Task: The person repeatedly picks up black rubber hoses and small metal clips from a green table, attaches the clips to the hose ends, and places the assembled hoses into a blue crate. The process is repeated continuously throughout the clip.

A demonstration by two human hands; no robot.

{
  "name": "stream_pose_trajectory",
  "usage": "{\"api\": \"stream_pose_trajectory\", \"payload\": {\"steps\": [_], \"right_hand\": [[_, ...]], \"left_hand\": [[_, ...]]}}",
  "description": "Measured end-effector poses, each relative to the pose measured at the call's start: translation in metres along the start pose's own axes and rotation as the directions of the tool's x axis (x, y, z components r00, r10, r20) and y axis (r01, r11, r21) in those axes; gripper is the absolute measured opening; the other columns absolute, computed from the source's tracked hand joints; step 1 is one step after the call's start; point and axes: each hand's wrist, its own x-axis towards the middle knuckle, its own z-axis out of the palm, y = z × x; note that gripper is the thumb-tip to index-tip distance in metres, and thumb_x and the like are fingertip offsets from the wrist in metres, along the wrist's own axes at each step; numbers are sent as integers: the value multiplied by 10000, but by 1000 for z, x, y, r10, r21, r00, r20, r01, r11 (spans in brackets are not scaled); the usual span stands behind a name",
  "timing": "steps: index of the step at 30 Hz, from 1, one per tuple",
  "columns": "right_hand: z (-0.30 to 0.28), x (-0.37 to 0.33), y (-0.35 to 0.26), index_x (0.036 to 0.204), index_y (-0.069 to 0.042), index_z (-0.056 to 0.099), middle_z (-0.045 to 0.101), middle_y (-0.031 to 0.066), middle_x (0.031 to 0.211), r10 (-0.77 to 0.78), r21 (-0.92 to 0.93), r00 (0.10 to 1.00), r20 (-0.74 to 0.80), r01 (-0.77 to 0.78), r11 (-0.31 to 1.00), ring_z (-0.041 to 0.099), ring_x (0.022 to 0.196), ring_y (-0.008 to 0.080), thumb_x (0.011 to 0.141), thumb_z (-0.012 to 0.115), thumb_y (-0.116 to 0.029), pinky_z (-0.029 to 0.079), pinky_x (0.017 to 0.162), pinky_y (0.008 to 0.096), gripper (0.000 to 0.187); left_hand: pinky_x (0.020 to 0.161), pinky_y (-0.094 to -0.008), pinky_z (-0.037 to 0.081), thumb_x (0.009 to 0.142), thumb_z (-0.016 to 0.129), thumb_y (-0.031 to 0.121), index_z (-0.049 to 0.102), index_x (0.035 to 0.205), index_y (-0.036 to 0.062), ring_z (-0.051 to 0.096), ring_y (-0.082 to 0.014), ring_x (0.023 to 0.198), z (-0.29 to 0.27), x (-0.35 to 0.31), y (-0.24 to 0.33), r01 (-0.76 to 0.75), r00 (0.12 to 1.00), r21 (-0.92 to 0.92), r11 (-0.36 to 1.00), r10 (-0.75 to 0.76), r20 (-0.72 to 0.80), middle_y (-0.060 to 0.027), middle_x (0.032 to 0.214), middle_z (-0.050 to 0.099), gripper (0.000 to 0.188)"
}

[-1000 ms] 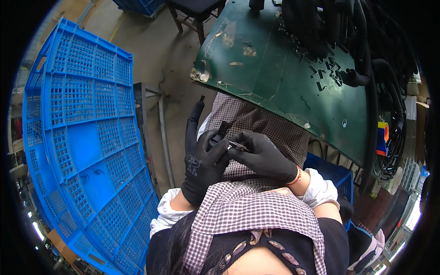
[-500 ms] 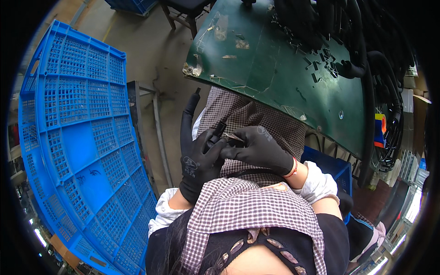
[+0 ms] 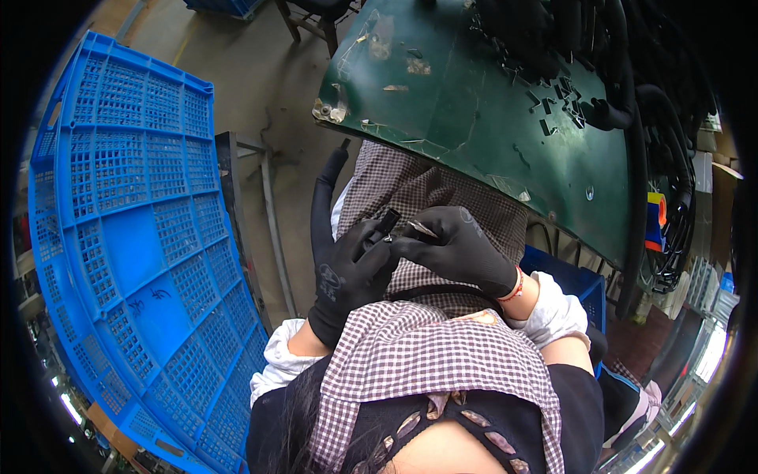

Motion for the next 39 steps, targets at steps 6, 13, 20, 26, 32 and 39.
{"api": "stream_pose_trajectory", "payload": {"steps": [6,13,20,26,32,39], "right_hand": [[6,2,10,735,26,561,499,140,597,-185,65,983,6,184,981,478,527,247,877,669,-164,370,501,371,260],[13,6,23,804,34,575,560,164,679,-212,-15,977,10,212,977,522,590,314,922,607,-149,391,537,393,220],[7,9,14,892,26,640,621,136,702,-67,78,989,130,57,995,582,600,230,860,705,-278,445,567,346,312],[7,8,2,928,41,654,634,107,701,52,-50,994,96,-48,998,564,612,131,765,789,-227,451,573,297,342],[5,12,11,873,21,659,641,136,694,-58,-21,989,136,61,998,587,576,207,792,774,-317,447,554,343,365],[-1,13,8,847,20,648,621,129,681,-78,-16,980,185,82,996,532,540,188,802,767,-296,412,526,334,340]], "left_hand": [[764,-382,567,791,753,188,670,981,49,632,-379,1007,-7,2,0,-97,994,-75,992,92,-65,-265,1164,565,250],[703,-347,549,773,770,154,673,1021,28,671,-290,835,-7,2,0,-151,985,-69,986,145,-92,-203,1016,618,294],[768,-385,556,748,774,122,681,1073,76,670,-320,949,-6,-6,-3,-148,987,25,989,149,-66,-180,1108,627,342],[744,-402,556,715,754,138,698,1040,68,676,-336,908,-6,-3,0,-180,982,61,982,183,-46,-194,1096,625,337],[753,-398,556,706,766,158,699,1034,71,679,-320,907,-6,-6,-2,-190,980,73,979,194,-46,-182,1100,628,347],[738,-382,559,707,787,163,697,1024,68,681,-319,889,-1,-7,-5,-175,981,13,984,176,-81,-185,1089,630,343]]}}
